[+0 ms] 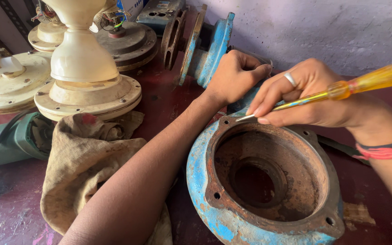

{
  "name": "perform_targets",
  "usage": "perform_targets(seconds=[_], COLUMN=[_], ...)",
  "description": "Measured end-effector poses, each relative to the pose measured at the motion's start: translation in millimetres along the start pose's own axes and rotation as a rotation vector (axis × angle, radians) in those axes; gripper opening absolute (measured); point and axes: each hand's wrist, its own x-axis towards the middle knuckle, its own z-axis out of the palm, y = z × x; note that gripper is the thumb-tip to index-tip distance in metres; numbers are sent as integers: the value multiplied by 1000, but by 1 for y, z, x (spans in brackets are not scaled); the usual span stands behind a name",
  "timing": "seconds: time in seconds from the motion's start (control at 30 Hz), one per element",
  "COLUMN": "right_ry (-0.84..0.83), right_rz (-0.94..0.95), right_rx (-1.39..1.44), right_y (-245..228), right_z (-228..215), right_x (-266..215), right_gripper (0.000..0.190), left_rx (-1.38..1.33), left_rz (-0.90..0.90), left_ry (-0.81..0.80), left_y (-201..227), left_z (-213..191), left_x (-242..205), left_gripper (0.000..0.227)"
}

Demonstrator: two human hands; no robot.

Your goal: The person uses a screwdriver to scrape rust and debris from the inner rim of a blue metal housing. They repeatedly wipe the area with a cloth to remove loosened particles. The work is performed on a red workbench with other disassembled parts nearby.

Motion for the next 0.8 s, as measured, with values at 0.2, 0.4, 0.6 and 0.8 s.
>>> perform_targets(seconds=[0.2, 0.4, 0.6, 0.8], right_ry=[15, -3, 50, 71], right_rz=[-8, -67, -1, 56], right_rx=[11, -70, -171, -72], right_y=[0, -2, -4, -11], right_z=[1, 0, 3, 9], right_x=[1, 3, 4, 5], right_gripper=[14, 12, 15, 16], left_rx=[-6, 5, -10, -3], left_rz=[29, 25, 7, 37], left_ry=[11, 6, 1, 13], left_y=[-4, -3, 0, -2], left_z=[1, -1, 0, 1], left_x=[-1, -1, -1, -1], left_gripper=[31, 32, 31, 32])
